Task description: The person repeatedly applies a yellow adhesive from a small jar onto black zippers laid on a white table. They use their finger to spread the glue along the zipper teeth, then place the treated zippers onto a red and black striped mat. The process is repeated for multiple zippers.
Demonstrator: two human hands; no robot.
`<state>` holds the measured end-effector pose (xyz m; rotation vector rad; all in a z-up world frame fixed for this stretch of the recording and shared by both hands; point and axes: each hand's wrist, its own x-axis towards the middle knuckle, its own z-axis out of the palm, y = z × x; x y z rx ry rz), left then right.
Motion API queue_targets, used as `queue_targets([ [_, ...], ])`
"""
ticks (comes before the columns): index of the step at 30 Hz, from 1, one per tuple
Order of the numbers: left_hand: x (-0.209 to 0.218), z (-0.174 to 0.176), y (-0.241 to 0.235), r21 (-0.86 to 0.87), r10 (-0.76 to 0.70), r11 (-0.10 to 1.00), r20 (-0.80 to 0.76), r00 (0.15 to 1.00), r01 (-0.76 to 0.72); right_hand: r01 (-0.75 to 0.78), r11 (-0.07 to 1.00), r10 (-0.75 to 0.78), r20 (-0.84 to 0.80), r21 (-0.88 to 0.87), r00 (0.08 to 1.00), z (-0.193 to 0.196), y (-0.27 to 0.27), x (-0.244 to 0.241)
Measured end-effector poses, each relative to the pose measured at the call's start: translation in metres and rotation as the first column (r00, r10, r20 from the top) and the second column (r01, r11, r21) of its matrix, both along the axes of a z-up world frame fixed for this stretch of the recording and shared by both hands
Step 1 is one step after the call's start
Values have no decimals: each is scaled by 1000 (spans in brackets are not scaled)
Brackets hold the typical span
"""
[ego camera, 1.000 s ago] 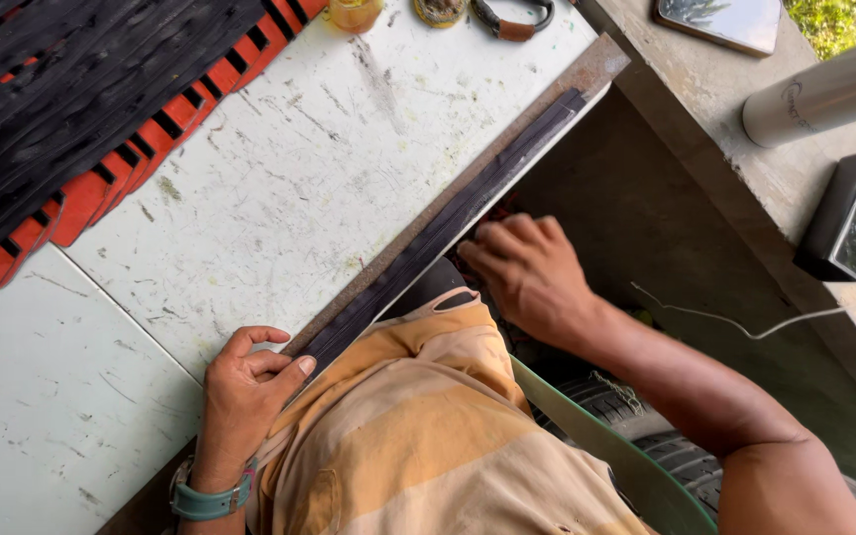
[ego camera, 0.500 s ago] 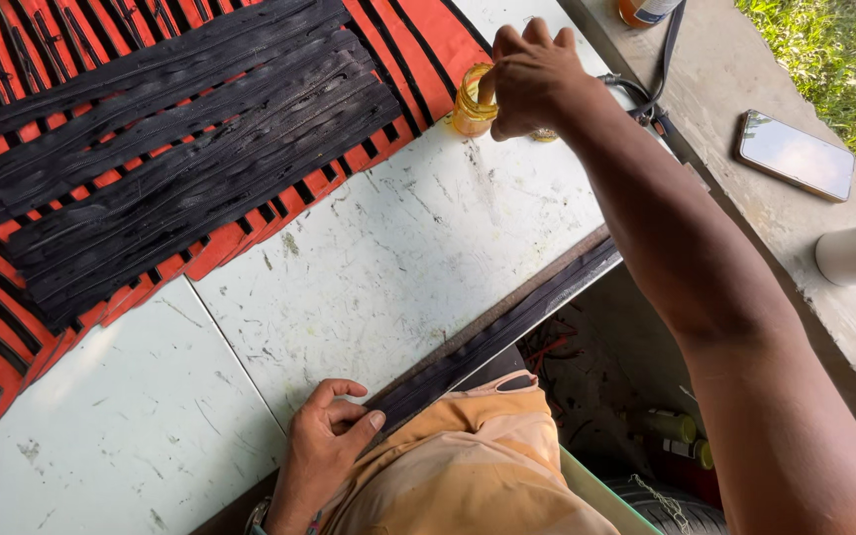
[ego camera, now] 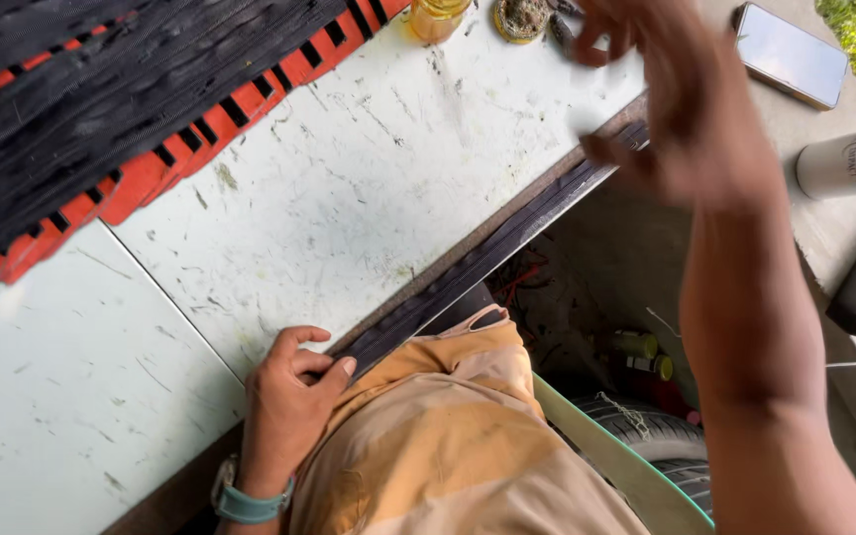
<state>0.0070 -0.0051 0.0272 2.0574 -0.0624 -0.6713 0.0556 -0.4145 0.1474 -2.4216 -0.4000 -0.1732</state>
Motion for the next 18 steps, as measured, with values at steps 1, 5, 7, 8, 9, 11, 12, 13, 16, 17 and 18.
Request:
queue_targets([
  [1,2,-1,-1,-17,20,1000,-12,1000,-20,-26,969,58,-127,246,990,-5,12,-33],
  [5,2,-5,3,-101,16,995,-88,996,-25,295,680,246,-588,671,770,-71,43,-136],
  [7,2,-6,4,-108,-27,994,-63,998,20,406,610,260,-656,681,709,-102,48,-159],
  [8,2,-7,5,-101,-29,995,-52,998,24,421,600,246,-657,681,712,-114,50,-164],
  [9,1,-7,5,-95,-32,995,-41,999,28,436,589,231,-659,680,716,-122,54,-167],
  [11,0,-6,6,-84,-40,996,-30,999,37,413,711,142,-692,568,708,-125,61,-169],
  [12,-1,-6,5,-84,-35,996,-26,999,33,360,827,65,-709,432,702,-122,63,-168],
  [13,-1,-6,5,-85,-31,996,-23,999,29,301,913,-14,-714,277,700,-118,65,-167],
  [16,-1,-7,7,-115,-39,993,-3,999,39,294,892,56,-729,343,682,-109,73,-163],
  [17,-1,-8,7,-110,-36,993,2,999,36,338,871,1,-688,357,725,-109,76,-161],
  [18,-2,-8,8,-105,-39,994,3,999,39,385,845,-61,-647,372,760,-109,79,-161],
])
